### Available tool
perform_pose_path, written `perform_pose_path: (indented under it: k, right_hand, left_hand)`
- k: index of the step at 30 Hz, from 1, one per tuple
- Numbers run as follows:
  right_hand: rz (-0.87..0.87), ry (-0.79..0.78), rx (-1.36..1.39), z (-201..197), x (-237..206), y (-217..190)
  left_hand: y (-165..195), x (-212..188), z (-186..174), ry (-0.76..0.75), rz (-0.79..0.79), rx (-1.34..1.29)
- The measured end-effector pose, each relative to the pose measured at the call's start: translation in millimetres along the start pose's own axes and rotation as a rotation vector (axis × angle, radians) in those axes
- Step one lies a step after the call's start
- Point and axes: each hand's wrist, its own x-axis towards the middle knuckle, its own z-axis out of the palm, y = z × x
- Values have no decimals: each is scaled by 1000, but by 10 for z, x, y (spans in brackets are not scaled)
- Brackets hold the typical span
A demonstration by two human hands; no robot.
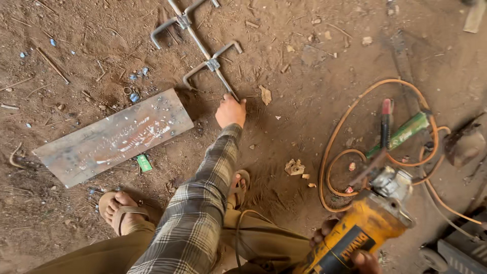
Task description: The person uses an angle grinder to smooth the welded joints of metal frames placed on a flat metal sheet. They hold the frame with one hand and operate the grinder with the other, producing sparks. After finishing, they move the frame aside and pick up another frame to continue the process.
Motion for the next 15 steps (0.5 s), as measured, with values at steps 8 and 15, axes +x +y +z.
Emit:
perform_pose_path:
  k: [8, 15]
  right_hand:
    - [43, 38, 26, -108, 74, -114]
    - [3, -114, 34, 221, -216, -11]
  left_hand:
    - [-20, -89, -42, 139, 26, 92]
    - [-412, -563, -1191, 151, 60, -72]
